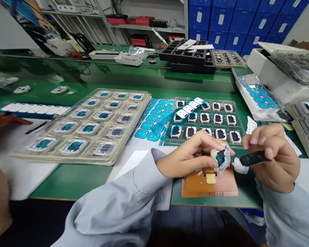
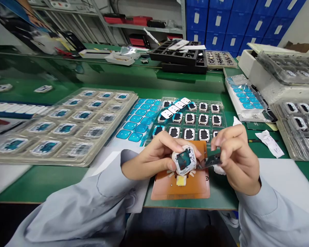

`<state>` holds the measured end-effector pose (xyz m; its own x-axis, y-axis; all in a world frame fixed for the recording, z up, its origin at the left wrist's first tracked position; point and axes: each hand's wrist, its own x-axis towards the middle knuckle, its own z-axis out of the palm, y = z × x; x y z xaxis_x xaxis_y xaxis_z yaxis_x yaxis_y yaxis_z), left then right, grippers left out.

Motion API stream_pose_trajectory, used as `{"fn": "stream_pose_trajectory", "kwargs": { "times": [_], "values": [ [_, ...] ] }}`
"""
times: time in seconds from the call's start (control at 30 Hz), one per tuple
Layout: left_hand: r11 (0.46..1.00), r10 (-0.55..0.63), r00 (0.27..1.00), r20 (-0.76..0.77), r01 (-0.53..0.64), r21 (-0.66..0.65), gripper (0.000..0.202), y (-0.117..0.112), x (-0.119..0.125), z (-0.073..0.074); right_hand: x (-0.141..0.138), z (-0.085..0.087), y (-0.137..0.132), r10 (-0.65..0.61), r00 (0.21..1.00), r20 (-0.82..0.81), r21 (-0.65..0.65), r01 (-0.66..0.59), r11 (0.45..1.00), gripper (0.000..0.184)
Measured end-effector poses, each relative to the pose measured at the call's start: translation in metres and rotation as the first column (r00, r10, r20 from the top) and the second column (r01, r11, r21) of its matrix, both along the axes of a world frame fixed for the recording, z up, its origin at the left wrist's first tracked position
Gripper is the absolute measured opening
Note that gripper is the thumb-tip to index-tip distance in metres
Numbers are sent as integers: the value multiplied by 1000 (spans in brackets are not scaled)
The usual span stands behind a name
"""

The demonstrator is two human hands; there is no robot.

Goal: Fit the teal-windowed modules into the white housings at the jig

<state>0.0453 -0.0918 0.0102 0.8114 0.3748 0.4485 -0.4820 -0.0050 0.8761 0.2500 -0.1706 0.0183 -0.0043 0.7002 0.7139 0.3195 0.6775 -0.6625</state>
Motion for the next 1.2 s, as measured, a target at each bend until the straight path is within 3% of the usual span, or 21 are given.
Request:
{"fn": "stream_pose_trajectory", "kwargs": {
  "times": [0.1, 0.2, 0.27, 0.33, 0.37, 0.4, 0.43, 0.47, 0.5, 0.57, 0.67, 0.77, 0.9, 1.0, 1.2],
  "values": [
    [1000, -10, 1000, 2, 10, -27, 17, -2, 1, -1, -1, 0, 10, 86, 948, -305, -72, -113, 991, 23],
    [999, 17, 1000, 1, -17, -45, 16, 0, 1, 3, 1, -3, 20, 82, 907, -413, -192, -175, 966, 25],
    [987, 146, 989, 1, -145, -62, 22, 11, -4, 8, 4, -6, 25, 84, 884, -460, -221, -206, 953, 25],
    [909, 403, 914, -43, -405, -96, 28, 32, -14, 13, 7, -10, 28, 75, 867, -493, -236, -217, 947, 24],
    [824, 551, 829, -102, -559, -94, 27, 46, -21, 15, 8, -11, 29, 64, 864, -499, -244, -212, 946, 23],
    [703, 693, 699, -177, -709, -46, 22, 60, -29, 15, 9, -12, 30, 52, 864, -500, -252, -203, 946, 23],
    [542, 819, 503, -277, -836, 85, 19, 75, -38, 14, 11, -14, 31, 42, 867, -497, -259, -194, 946, 22],
    [392, 880, 270, -391, -878, 276, 21, 88, -46, 11, 12, -15, 31, 40, 870, -492, -263, -192, 945, 21],
    [330, 887, 158, -435, -874, 356, 24, 100, -54, 7, 13, -16, 31, 41, 872, -487, -268, -194, 944, 20],
    [264, 885, 12, -465, -837, 480, 24, 115, -66, -2, 15, -18, 31, 43, 875, -482, -283, -202, 938, 19],
    [232, 885, -136, -446, -701, 675, 26, 121, -70, -12, 17, -20, 31, 22, 881, -472, -320, -194, 927, 20],
    [230, 886, -233, -401, -530, 816, 33, 114, -66, -11, 18, -20, 30, 16, 890, -456, -357, -200, 912, 20],
    [280, 861, -334, -384, -318, 906, 33, 106, -64, -5, 19, -21, 30, 9, 907, -422, -383, -187, 905, 21],
    [342, 851, -351, -391, -195, 919, 34, 105, -61, -6, 20, -23, 30, -5, 920, -392, -419, -174, 891, 20],
    [346, 890, -296, -346, -54, 937, 36, 104, -52, -17, 20, -27, 31, -35, 936, -350, -453, -136, 881, 22]
  ]
}}
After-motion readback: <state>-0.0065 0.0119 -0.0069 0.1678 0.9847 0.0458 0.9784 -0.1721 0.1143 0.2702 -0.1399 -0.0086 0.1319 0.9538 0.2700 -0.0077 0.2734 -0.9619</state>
